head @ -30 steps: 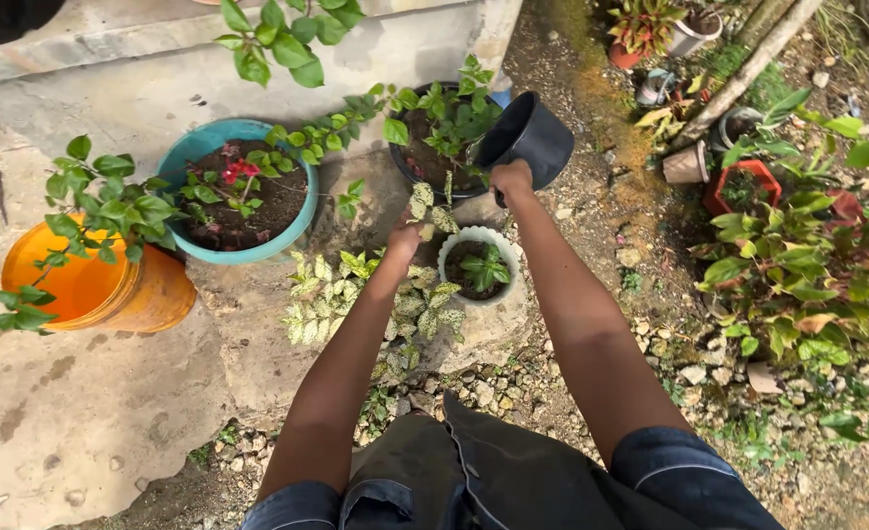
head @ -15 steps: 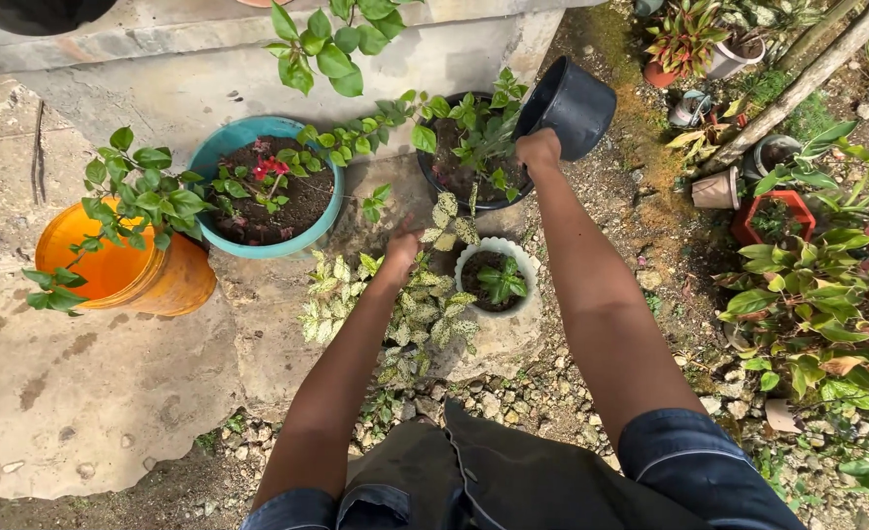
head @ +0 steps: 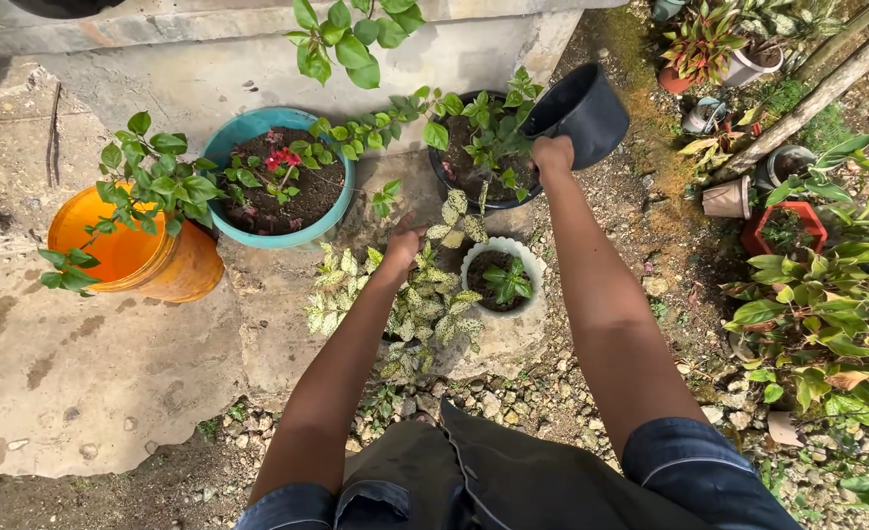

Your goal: Water various potted plants and garden areas using a small handheld bucket and a larger water source.

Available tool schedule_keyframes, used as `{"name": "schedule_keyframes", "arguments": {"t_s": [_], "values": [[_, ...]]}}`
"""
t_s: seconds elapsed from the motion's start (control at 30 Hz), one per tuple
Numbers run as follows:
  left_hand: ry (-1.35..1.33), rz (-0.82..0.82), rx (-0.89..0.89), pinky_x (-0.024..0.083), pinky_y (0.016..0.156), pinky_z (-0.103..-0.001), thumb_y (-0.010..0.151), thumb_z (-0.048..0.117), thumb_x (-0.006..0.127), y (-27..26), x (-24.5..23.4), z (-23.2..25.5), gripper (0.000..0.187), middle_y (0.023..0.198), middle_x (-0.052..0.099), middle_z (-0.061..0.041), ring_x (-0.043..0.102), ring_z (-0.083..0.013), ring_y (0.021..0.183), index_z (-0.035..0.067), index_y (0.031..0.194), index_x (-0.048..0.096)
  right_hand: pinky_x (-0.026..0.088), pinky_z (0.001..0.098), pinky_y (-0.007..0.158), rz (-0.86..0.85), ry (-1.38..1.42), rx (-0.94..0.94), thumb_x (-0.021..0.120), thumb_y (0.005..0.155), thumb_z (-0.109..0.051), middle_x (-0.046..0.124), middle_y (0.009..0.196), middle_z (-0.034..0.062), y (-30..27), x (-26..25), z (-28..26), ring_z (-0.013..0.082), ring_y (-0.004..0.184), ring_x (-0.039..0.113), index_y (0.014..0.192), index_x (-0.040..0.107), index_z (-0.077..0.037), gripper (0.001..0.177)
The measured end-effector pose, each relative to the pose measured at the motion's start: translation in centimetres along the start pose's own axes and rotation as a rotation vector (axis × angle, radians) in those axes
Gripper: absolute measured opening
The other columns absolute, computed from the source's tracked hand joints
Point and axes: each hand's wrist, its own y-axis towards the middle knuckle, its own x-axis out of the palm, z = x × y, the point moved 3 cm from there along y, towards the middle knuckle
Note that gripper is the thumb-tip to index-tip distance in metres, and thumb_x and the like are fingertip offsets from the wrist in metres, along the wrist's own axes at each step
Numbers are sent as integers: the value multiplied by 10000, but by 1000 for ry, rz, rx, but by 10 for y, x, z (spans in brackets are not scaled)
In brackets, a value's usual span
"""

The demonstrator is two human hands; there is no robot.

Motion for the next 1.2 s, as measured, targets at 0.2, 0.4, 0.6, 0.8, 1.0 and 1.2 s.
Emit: {"name": "schedule_keyframes", "arguments": {"t_s": [0.2, 0.4, 0.6, 0.8, 1.0, 1.2], "values": [[6, 14, -16, 394, 1061, -593, 984, 241, 555, 3, 4, -2, 676, 1543, 554, 10, 581, -194, 1049, 284, 1604, 289, 448, 334, 426, -153, 800, 179, 610, 908, -99, 569, 650, 80, -59, 25, 27, 160, 494, 528, 864, 567, 52, 164], [-140, 82, -65, 361, 1138, -670, 942, 393, 622, -29, -8, 19, 737, 1628, 389, -38, 518, -309, 1356, 310, 1599, 298, 435, 293, 412, -309, 750, 148, 722, 917, -165, 583, 711, 59, -185, 25, 34, 135, 518, 536, 1053, 567, 20, 277], [-290, 43, -21, 304, 1081, -774, 863, 537, 635, -39, -39, 9, 941, 1653, 316, -81, 407, -357, 1495, 298, 1628, 143, 453, 296, 415, -510, 658, 115, 743, 927, -168, 600, 730, 33, -238, 69, 47, 119, 524, 546, 1041, 549, -28, 265], [-370, 187, -82, 276, 1083, -813, 804, 586, 712, -50, -72, 2, 1100, 1691, 183, -160, 216, -530, 1504, 273, 1650, 82, 455, 275, 425, -730, 603, 31, 742, 939, -211, 607, 703, 2, -271, 94, 37, 97, 526, 553, 979, 609, -38, 222], [-506, 209, -83, 338, 1008, -855, 797, 558, 746, -37, -101, -9, 1133, 1678, 161, -204, 212, -568, 1483, 339, 1644, 28, 438, 273, 412, -857, 472, 22, 723, 952, -306, 574, 654, -5, -316, 92, 5, 88, 497, 525, 990, 618, -64, 266], [-623, 266, -79, 395, 948, -818, 800, 498, 756, -33, -139, -33, 1006, 1640, 293, -177, 426, -666, 1317, 417, 1554, 95, 428, 291, 405, -971, 452, -45, 703, 978, -316, 594, 633, 18, -355, 132, 5, 111, 472, 546, 976, 603, -64, 270]]}}
